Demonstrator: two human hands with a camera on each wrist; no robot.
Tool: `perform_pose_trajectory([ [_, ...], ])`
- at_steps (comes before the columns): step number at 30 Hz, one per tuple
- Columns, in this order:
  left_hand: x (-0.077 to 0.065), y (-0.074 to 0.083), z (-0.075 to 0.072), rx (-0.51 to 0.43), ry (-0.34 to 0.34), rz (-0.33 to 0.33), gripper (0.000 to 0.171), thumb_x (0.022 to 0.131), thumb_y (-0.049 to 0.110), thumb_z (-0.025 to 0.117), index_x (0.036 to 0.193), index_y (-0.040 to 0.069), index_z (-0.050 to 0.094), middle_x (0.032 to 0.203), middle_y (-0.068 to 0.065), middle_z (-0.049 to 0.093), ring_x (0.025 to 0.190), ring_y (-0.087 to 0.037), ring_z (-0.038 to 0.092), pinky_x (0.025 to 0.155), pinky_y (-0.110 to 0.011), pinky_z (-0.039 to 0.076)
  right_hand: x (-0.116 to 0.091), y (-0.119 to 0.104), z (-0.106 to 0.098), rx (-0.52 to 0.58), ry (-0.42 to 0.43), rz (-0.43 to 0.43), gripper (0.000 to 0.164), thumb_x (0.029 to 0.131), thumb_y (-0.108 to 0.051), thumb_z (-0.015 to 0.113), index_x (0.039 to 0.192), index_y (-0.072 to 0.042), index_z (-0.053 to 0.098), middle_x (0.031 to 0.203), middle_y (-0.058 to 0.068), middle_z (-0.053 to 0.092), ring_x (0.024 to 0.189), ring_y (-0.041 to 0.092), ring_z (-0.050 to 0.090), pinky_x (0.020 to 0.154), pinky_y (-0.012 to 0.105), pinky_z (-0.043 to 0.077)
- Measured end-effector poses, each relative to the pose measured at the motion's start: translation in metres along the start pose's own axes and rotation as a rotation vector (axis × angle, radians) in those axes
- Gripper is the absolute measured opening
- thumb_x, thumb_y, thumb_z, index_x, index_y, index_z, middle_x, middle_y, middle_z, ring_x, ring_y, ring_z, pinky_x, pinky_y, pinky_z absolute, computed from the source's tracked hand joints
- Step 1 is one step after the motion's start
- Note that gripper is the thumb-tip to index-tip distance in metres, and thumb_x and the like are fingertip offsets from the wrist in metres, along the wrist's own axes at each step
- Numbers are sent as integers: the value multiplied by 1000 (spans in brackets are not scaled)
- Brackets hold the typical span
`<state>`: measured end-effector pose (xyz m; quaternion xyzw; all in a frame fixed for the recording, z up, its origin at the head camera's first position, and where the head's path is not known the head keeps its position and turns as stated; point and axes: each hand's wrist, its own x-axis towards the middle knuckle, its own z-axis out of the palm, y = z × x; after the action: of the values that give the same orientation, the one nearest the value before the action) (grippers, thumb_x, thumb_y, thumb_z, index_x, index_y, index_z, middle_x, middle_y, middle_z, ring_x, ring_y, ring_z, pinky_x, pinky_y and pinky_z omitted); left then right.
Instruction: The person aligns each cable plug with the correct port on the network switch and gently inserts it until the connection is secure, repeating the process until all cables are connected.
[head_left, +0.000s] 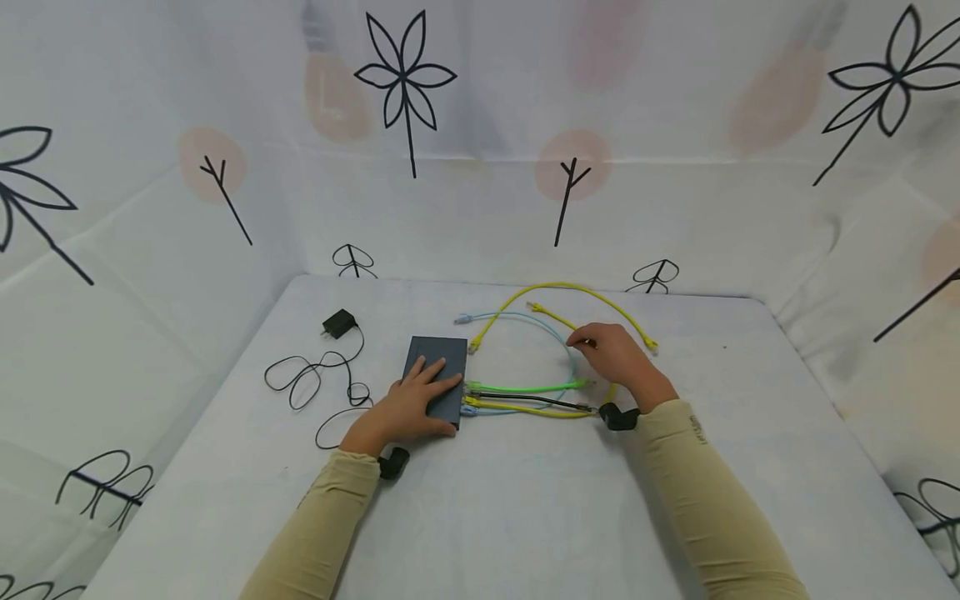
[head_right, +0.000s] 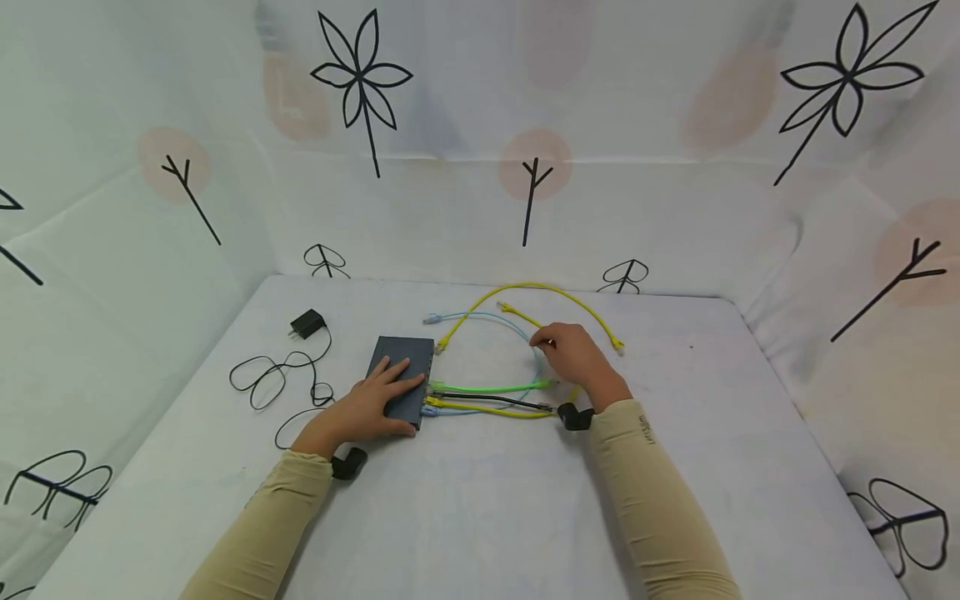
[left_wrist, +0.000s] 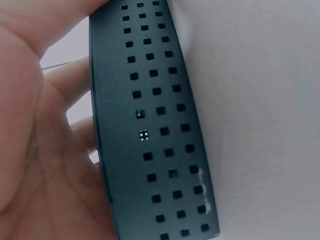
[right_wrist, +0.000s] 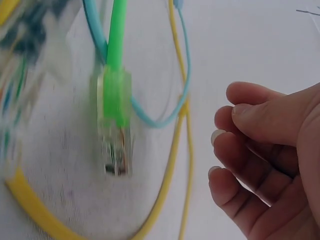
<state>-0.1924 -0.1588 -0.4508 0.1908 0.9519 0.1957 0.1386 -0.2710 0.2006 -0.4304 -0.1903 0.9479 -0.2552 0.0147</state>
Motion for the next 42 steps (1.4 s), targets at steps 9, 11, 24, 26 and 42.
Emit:
perform_pose_trajectory([
  [9, 1, -1, 1, -1, -1, 5, 86, 79, 55, 73, 152, 35, 32, 164, -1, 12, 152, -33, -5, 112, -67, 20, -2, 13, -8, -52, 56, 56, 22, 97, -6, 53, 110, -5, 72, 115, 15, 66, 103, 32, 59, 87, 48, 48],
  [11, 1, -1, 1, 1, -2, 6, 86, 79, 55, 73, 152, 36, 31, 164, 0, 12, 152, -33, -5, 112, -67, 20, -3, 16, -9, -63, 71, 63, 22, 97, -5, 53, 109, -4, 72, 115, 16, 65, 103, 33, 59, 88, 49, 47],
  [24, 0, -2, 1, 5, 4, 9, 86, 79, 56, 73, 152, 36, 32, 164, 0, 12, 152, -33, -5, 112, -67, 20, -6, 39, -10, -191, 88, 208, 26, 95, -6, 50, 113, -3, 68, 127, 27, 53, 117, 47, 50, 96, 62, 40],
  [26, 0, -2, 1, 8, 4, 8, 86, 79, 56, 73, 152, 36, 32, 164, 0, 12, 152, -32, -5, 112, -67, 20, -7, 42, -10, -203, 81, 244, 27, 95, -8, 50, 115, -3, 67, 130, 28, 50, 120, 48, 47, 95, 63, 39],
  [42, -2, 0, -1, -6, 1, 6, 85, 79, 54, 73, 152, 35, 32, 164, 0, 12, 152, -33, -4, 112, -66, 20, -13, 62, -15, -256, -108, 482, 46, 96, -24, 45, 135, -1, 50, 138, 34, 39, 123, 55, 38, 95, 68, 35],
])
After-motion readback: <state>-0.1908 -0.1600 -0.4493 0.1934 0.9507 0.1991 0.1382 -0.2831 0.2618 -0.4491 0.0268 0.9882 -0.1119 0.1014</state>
